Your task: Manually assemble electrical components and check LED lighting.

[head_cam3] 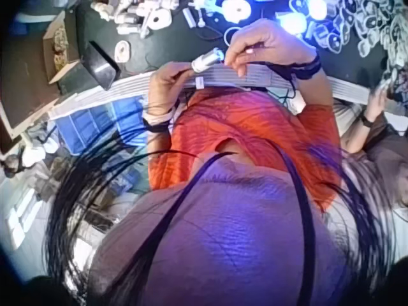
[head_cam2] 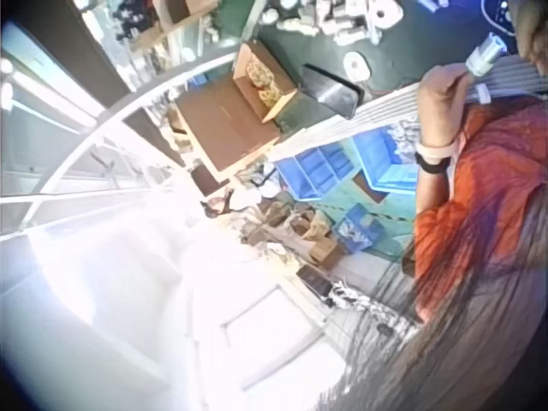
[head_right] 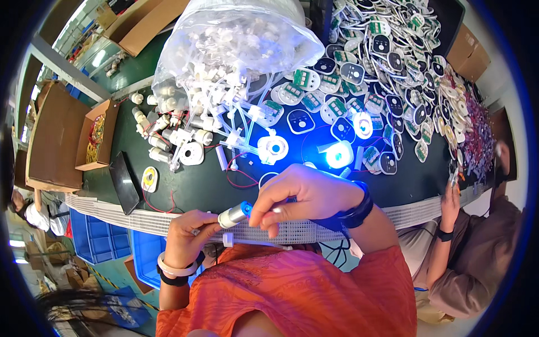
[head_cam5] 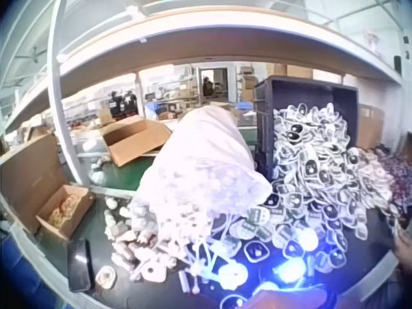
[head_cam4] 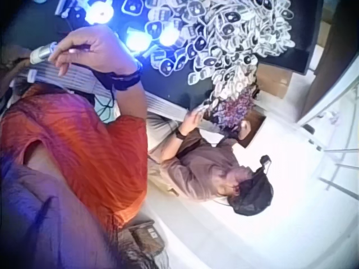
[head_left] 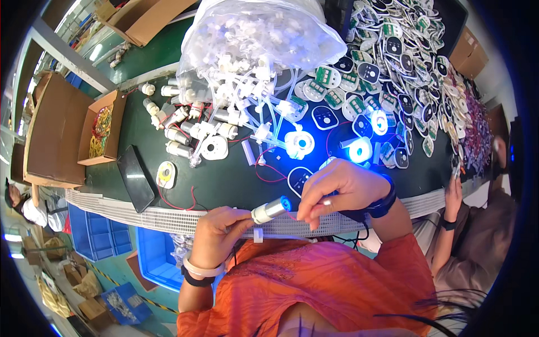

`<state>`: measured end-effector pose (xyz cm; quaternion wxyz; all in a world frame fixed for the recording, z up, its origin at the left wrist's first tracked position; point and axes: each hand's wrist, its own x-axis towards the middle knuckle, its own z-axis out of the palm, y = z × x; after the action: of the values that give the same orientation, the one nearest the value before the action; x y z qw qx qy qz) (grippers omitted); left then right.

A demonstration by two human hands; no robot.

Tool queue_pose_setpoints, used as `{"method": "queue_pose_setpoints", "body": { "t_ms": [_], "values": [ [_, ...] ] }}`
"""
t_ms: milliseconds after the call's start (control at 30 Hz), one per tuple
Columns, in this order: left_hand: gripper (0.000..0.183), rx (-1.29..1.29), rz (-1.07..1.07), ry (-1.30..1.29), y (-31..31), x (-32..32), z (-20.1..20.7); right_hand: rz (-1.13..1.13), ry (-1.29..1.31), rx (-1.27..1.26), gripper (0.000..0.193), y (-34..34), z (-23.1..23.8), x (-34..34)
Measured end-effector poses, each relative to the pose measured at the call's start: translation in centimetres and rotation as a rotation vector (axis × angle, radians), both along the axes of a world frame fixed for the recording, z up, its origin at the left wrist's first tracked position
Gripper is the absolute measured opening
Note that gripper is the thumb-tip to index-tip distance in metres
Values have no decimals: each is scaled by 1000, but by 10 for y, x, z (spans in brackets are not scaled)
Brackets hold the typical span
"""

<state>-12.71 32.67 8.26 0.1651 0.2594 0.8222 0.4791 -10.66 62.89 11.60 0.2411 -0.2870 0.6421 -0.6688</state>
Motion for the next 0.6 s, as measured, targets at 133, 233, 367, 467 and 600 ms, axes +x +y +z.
{"method": "queue_pose_setpoints", "body": {
  "t_ms": [133,233,367,467,600],
  "values": [
    [16,-201,-175,-59,-7,-13,18,-149,326,43,16,-8,-1,-8],
    [17,-192,-276,307,-1,-42,33,-174,157,-215,17,-21,-13,-4],
    [18,-165,-285,461,43,-67,48,-60,-155,-359,26,-23,-15,4],
    [16,-195,-484,595,79,-74,21,-27,-253,-202,36,-24,-14,6],
    [22,-36,-613,605,105,-70,-6,-35,-252,-154,41,-23,-22,6]
  ]
}}
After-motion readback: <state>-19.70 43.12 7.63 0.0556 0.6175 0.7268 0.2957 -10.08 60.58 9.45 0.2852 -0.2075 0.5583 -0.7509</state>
